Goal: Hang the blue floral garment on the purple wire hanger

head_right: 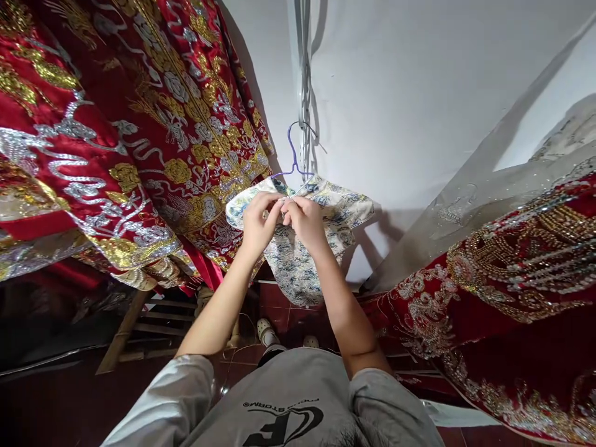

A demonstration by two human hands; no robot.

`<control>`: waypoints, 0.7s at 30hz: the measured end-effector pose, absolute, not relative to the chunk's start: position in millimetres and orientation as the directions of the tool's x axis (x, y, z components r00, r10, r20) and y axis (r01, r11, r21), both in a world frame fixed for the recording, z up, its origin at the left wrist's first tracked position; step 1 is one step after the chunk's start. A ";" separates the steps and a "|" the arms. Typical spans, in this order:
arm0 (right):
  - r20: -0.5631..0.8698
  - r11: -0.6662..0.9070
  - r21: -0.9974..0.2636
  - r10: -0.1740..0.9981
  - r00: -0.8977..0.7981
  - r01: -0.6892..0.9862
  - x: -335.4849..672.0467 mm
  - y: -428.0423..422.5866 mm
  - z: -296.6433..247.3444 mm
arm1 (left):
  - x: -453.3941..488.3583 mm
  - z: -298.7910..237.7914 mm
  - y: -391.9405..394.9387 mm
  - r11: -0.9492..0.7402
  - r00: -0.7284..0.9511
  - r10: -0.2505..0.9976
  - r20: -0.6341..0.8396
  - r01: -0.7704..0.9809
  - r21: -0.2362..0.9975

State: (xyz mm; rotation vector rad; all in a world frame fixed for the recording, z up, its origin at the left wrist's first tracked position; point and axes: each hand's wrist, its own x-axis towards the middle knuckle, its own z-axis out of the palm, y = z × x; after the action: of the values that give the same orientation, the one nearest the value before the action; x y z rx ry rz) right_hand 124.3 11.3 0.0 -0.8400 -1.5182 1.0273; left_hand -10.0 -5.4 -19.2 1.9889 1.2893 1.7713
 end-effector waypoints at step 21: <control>-0.045 0.097 -0.934 0.924 -0.381 0.345 158.9 -16.9 -110.4 | -30.1 -133.4 -11.3 -0.103 -0.456 0.825 -0.333 -0.701 0.705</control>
State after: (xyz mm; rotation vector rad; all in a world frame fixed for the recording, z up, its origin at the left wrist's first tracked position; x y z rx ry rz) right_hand 158.9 -16.9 -110.4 -1.2435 -1.7969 1.2785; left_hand -30.1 -11.3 -133.4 0.1740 1.0241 1.7747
